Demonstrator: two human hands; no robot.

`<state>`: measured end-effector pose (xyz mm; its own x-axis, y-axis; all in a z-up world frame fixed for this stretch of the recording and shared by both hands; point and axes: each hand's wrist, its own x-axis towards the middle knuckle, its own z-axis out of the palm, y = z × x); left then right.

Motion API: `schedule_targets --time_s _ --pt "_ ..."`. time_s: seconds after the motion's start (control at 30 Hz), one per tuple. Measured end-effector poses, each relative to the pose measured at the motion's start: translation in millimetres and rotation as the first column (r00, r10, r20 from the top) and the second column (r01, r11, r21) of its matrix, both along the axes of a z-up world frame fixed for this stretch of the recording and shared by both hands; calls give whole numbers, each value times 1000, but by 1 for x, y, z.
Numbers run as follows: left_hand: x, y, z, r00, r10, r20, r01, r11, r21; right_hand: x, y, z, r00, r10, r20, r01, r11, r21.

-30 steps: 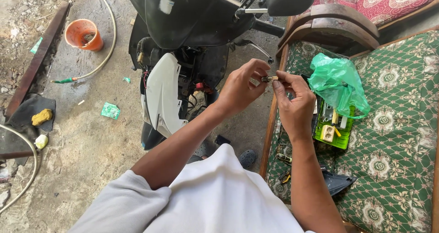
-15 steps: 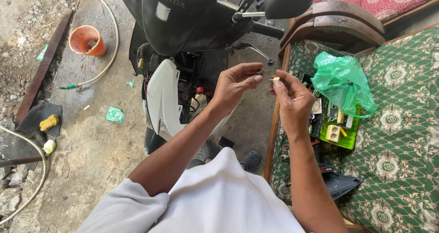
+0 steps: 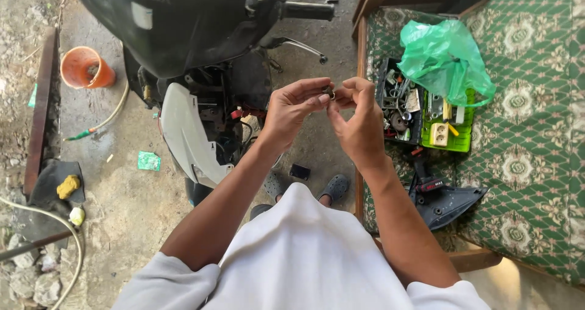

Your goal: Repairing or maintaining the electrical wiring and components on a scooter.

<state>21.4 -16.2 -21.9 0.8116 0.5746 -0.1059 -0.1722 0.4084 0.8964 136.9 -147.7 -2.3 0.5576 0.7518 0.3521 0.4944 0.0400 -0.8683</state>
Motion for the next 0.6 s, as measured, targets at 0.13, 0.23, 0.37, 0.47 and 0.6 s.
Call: schedule_targets --time_s 0.13,0.23,0.37,0.47,0.6 --pt "16 -7 -8 996 -25 -83 25 1000 -8 13 -11 -5 988 -108 109 113 993 -38" --pt "35 -16 -16 987 -33 -155 36 999 16 28 -25 -14 982 -155 111 161 986 -45" --pt "68 -33 -36 985 -33 -168 32 999 -10 54 -41 -31 969 -189 156 197 980 -37" --pt "102 -50 -51 972 1 -233 1 1000 10 84 -57 -53 961 -268 73 273 960 -62" --pt "152 -69 -78 951 -5 -309 -4 1000 -28 137 -90 -119 920 -383 -82 375 921 -103"
